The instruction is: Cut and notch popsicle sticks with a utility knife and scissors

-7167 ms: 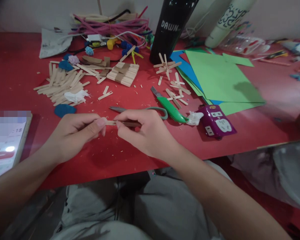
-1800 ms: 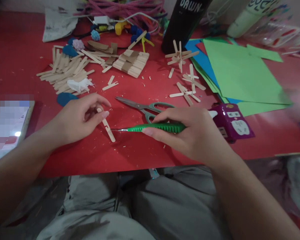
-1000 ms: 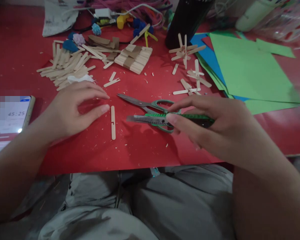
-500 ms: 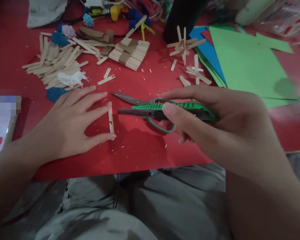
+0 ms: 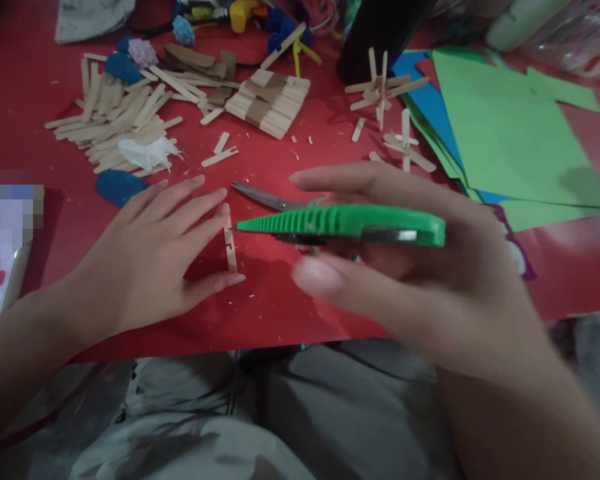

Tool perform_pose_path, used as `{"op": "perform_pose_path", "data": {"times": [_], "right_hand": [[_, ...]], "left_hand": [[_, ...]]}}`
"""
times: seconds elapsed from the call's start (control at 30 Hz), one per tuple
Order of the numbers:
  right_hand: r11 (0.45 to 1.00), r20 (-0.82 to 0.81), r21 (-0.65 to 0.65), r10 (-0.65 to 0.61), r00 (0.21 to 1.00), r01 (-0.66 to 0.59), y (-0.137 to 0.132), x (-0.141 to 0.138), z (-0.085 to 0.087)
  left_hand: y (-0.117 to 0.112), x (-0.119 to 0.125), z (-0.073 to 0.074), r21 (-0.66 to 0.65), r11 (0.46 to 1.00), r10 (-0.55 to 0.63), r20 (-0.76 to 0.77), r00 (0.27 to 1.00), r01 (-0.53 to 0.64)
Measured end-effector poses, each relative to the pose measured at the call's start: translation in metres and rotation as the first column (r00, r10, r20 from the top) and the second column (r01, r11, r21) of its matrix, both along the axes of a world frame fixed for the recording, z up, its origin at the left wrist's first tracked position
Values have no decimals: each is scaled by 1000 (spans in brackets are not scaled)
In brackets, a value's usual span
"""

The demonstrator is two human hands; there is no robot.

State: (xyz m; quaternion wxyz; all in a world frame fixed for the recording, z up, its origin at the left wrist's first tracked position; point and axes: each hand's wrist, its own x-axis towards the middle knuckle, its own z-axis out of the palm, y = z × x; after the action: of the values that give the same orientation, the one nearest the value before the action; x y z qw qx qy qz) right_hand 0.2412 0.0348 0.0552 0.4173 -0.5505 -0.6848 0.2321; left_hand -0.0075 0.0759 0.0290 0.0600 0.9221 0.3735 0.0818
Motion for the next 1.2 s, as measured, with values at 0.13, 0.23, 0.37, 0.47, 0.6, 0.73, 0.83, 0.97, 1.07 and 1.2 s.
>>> {"op": "perform_pose_path", "data": {"times": [0.13, 0.23, 0.37, 0.47, 0.6, 0.73, 0.83, 0.97, 1.07, 1.2], "right_hand": [[992, 74, 99, -86, 994, 78, 4, -21, 1], [995, 193, 80, 44, 980, -60, 16, -28, -6], [992, 97, -10, 125, 987, -125, 25, -32, -21], [998, -95, -32, 42, 995, -45, 20, -37, -29], [999, -105, -8, 49, 993, -50, 12, -40, -33], [998, -62, -3, 56, 997, -56, 11, -38, -32], [998, -20, 13, 61, 998, -61, 11, -38, -30], [999, 60, -1, 42, 997, -42, 11, -40, -27], [999, 131, 5, 46, 990, -47, 11, -42, -22], [998, 171, 31, 52, 984, -58, 7, -48, -15]], "left_hand": [[-1, 1, 0, -19, 999, 31, 30, 999, -30], [0, 0, -3, -50, 998, 41, 77, 996, -38], [2, -1, -5, -50, 998, 50, 87, 995, -46], [2, -1, -6, -54, 997, 58, 87, 995, -54], [2, 0, -5, -84, 995, 59, 107, 993, -50], [2, 0, -4, -101, 993, 73, 122, 990, -61], [3, 1, -4, -96, 994, 70, 120, 990, -58], [3, 1, -4, -105, 993, 62, 141, 988, -47], [4, 1, -4, -120, 992, 66, 165, 984, -46], [3, 1, -3, -108, 993, 61, 156, 986, -45]]}}
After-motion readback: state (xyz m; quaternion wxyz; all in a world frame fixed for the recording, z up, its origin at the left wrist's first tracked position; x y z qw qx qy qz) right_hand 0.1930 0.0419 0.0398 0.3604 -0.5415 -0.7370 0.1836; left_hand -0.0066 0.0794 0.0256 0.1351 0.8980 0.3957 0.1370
